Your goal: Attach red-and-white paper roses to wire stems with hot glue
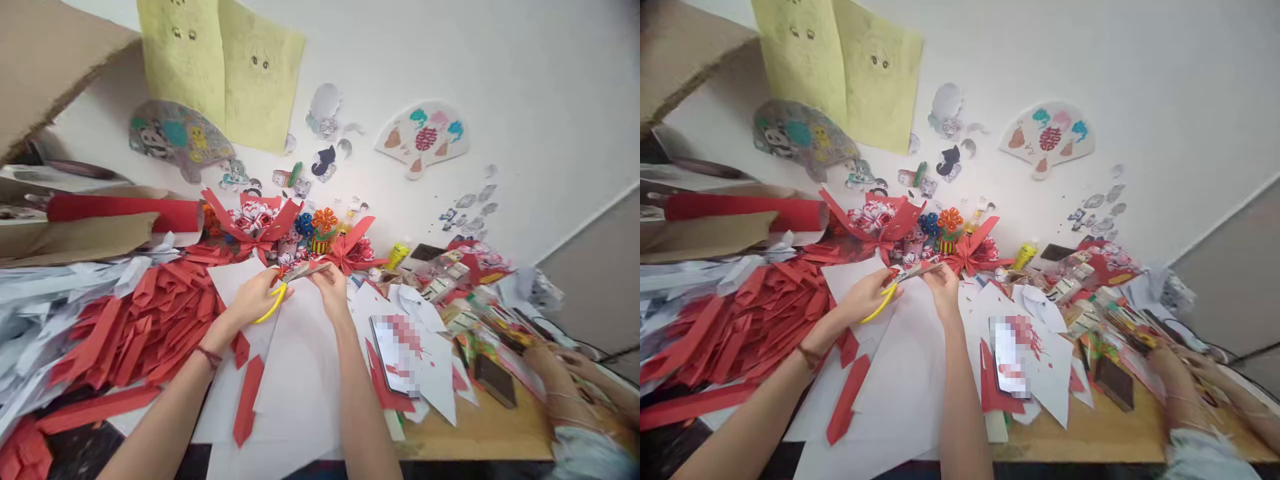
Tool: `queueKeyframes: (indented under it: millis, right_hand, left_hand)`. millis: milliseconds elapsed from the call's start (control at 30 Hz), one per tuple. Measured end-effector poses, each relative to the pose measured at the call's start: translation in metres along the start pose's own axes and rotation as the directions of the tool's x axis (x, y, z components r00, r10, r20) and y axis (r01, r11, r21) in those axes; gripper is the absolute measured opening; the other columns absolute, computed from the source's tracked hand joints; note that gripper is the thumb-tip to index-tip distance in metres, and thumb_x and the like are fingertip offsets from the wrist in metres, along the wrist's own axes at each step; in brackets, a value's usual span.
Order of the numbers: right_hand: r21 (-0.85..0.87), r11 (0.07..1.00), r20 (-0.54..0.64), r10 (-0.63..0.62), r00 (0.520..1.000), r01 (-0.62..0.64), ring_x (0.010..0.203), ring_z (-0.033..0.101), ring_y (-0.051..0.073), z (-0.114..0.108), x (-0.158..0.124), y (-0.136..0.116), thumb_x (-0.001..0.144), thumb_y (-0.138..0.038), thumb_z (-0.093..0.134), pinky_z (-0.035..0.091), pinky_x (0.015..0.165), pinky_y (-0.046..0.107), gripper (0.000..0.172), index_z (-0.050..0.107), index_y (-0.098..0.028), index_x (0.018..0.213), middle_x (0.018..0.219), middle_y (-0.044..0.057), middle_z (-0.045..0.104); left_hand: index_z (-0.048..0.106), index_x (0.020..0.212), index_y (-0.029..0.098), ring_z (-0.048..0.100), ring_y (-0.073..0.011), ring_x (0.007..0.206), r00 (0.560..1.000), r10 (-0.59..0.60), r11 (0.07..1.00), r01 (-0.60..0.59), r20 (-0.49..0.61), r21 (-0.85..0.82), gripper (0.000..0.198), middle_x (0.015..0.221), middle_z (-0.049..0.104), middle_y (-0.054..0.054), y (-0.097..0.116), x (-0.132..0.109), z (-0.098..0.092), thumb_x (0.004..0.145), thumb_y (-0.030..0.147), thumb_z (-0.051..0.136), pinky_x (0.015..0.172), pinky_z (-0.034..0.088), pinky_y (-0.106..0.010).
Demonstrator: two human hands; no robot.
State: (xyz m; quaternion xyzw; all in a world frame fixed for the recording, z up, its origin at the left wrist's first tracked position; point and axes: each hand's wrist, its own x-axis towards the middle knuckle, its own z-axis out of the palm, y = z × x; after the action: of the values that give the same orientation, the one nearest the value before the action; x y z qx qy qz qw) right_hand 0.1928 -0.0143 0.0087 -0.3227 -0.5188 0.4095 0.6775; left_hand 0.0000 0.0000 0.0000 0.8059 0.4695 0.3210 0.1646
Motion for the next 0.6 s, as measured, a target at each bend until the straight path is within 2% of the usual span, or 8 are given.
queueKeyframes:
  millis: [233, 400, 600]
  right_hand:
    - [0.004, 1.0, 0.03, 0.002, 1.0, -0.002, 0.091, 0.07, 0.019, -0.0054, 0.0014, 0.0005, 0.075, -0.031, 0.077, 0.056, 0.093, 0.037, 0.019, 0.069, -0.02, 0.089, 0.094, 0.003, 0.074]
    - [0.021, 1.0, 0.047, -0.006, 0.999, 0.005, 0.092, 0.07, 0.021, -0.0069, 0.0013, 0.0013, 0.079, -0.034, 0.075, 0.057, 0.091, 0.04, 0.018, 0.066, -0.02, 0.087, 0.093, 0.004, 0.073]
    - [0.045, 0.999, 0.048, -0.01, 0.999, 0.008, 0.091, 0.07, 0.019, -0.0065, 0.0004, -0.0016, 0.082, -0.033, 0.073, 0.057, 0.09, 0.038, 0.016, 0.064, -0.02, 0.086, 0.092, 0.003, 0.072]
  left_hand:
    - [0.051, 0.095, 0.021, 0.058, -0.0213, 0.077, 0.999, 0.007, 1.0, -0.008, 0.032, 0.009, 0.034, 0.088, 0.059, -0.002, 0.0013, -0.0007, -0.0002, 0.088, 0.054, 0.05, 0.065, 0.035, -0.03]
    - [0.047, 0.096, 0.021, 0.058, -0.0211, 0.082, 0.999, 0.025, 1.0, -0.024, 0.048, -0.013, 0.035, 0.096, 0.058, -0.003, 0.0009, -0.0019, 0.0003, 0.09, 0.055, 0.046, 0.068, 0.038, -0.03]
    - [0.046, 0.09, 0.022, 0.055, -0.0202, 0.075, 0.998, 0.032, 0.999, -0.031, 0.052, -0.027, 0.032, 0.086, 0.056, -0.001, 0.0023, -0.0012, 0.0005, 0.09, 0.054, 0.047, 0.066, 0.037, -0.03]
